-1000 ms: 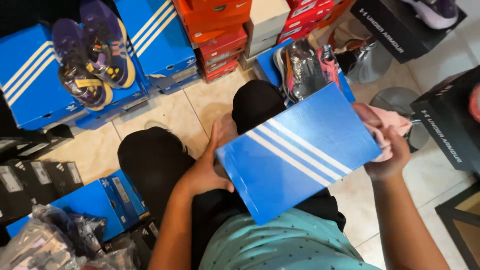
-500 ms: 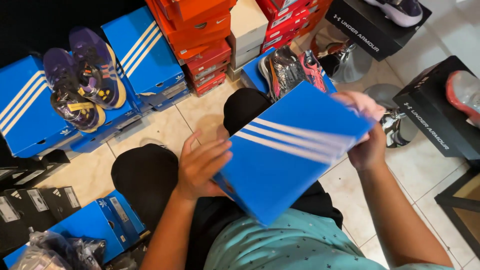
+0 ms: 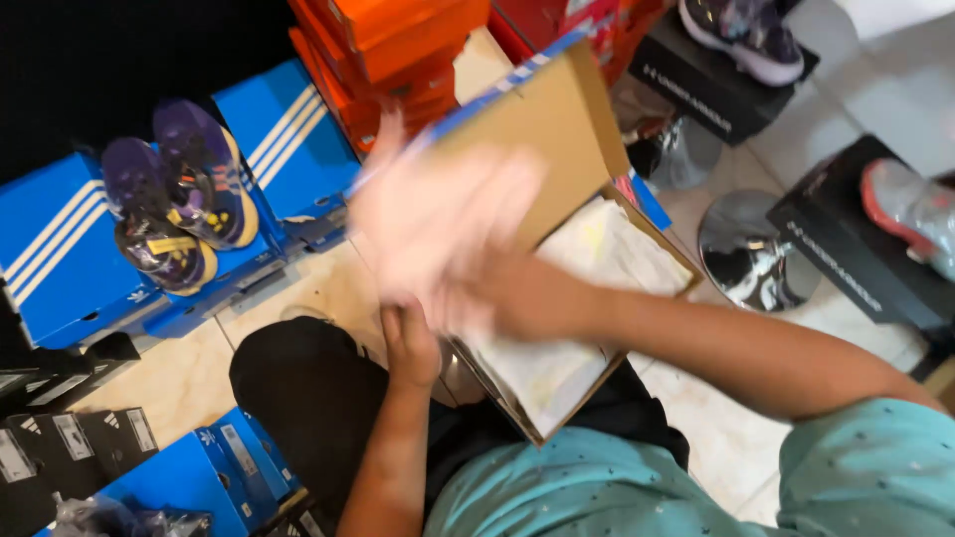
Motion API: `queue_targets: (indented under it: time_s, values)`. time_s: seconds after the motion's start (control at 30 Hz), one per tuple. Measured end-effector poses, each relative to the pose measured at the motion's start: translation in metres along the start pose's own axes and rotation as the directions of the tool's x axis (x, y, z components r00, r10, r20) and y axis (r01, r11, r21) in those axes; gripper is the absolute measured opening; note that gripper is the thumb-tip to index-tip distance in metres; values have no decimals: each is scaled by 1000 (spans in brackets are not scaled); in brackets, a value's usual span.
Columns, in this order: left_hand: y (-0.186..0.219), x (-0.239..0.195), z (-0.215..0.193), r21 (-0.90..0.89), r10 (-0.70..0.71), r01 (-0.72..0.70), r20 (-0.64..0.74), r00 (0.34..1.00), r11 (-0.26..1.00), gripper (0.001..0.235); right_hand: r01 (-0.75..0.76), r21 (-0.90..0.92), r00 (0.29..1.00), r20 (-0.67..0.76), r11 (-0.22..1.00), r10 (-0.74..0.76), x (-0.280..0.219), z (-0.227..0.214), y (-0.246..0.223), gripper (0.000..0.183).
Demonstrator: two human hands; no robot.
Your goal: Cleaning and organizing various shoe boxes on the floor using a cloth
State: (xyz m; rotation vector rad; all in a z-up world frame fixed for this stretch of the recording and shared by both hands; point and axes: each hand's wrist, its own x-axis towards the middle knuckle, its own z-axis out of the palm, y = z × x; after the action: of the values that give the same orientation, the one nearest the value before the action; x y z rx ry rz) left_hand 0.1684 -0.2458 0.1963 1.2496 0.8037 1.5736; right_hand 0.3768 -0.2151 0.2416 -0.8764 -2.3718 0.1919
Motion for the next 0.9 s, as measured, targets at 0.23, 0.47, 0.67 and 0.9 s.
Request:
queue_targets:
  time_s: [0.23,0.47,0.67,0.9]
  values:
    - [-9,-7,-16,-36,-55,52,-78,995,998,67,87,-126,994,73,988,-78,-21,4,105,50]
    - [-55,-27,-35,61,-91,105,-203,975,993,62,42,-54,994,108,998,-36,-5,-1,16,46]
    - [-12,-10,-3,3,-9,10,-160,987,1000,74,-212,359,912,-260,909,316,12,-1,27,42]
    - [-46,-45,-50,123,49,-50,11,999,991,87,-485,751,751,95,448,653,-119,-51,12,50]
